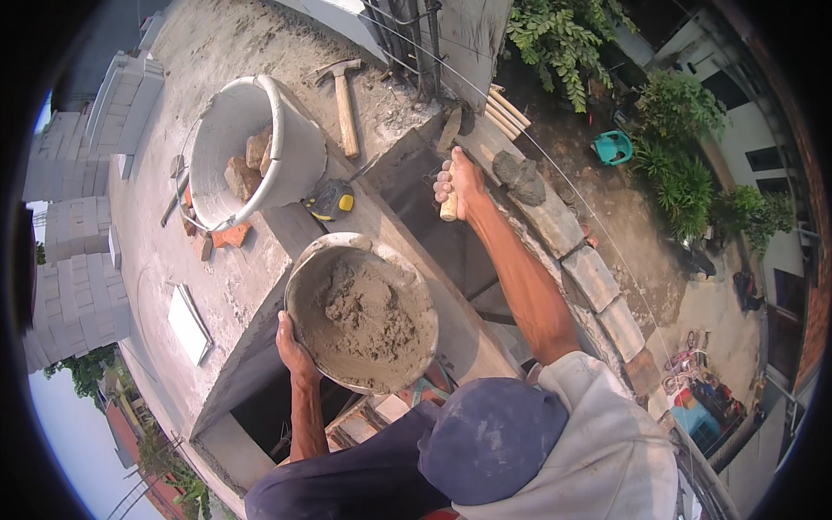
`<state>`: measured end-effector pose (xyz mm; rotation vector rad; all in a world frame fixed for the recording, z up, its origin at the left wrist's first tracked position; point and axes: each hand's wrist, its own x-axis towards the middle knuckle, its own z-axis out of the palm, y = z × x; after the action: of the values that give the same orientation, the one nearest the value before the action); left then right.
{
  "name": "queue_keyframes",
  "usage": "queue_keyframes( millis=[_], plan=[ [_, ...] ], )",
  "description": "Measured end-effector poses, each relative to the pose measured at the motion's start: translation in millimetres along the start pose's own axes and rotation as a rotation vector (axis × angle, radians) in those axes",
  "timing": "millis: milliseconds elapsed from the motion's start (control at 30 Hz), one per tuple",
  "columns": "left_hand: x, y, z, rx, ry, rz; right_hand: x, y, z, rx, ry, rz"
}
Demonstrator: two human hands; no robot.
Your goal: The person scoops mortar from a bucket with a trowel and applies it to a wall, then places bricks one by one along a guide string. They repeatedly pick up bricks, apply mortar, and set them in place, occasionally adjusting the string and tapping bricks to align them.
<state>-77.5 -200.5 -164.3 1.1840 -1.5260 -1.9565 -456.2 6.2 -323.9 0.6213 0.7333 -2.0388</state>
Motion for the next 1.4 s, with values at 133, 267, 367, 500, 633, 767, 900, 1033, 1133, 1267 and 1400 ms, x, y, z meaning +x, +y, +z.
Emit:
queue_keyframes(
  millis=[133,267,367,500,633,767,900,1033,1133,1267,1400],
  plan=[
    [6,-5,14,0.069,-0.055,0.047,6,-22,-4,-0.117,0.159,-0.118],
    [3,2,11,0.011,-0.061,0.014,-25,-12,8,-0.134,0.121,-0.063],
    [3,2,-7,0.032,-0.051,0.047,-45,8,13,-0.168,0.135,-0.061],
    [6,-3,10,0.049,-0.092,0.048,-14,-6,-6,-0.075,0.202,-0.097],
    [8,-4,14,0.015,-0.094,0.026,2,-17,8,-0.087,0.233,-0.088],
    [-1,7,-10,0.014,-0.053,0.045,-6,15,26,-0.151,0.14,-0.016],
    [1,4,15,0.026,-0.128,0.035,12,-22,-4,-0.002,0.084,-0.049],
    [5,2,12,-0.013,-0.096,0.03,16,-28,7,0.082,0.109,0.004],
    [2,2,17,-0.038,-0.129,0.023,8,-32,4,-0.001,0.111,-0.037],
    [1,-4,6,0.019,-0.076,0.047,-28,-24,14,-0.193,0.181,-0.072],
    [0,2,0,0.027,-0.079,0.065,-46,-13,15,-1.079,0.327,-0.213]
  ],
)
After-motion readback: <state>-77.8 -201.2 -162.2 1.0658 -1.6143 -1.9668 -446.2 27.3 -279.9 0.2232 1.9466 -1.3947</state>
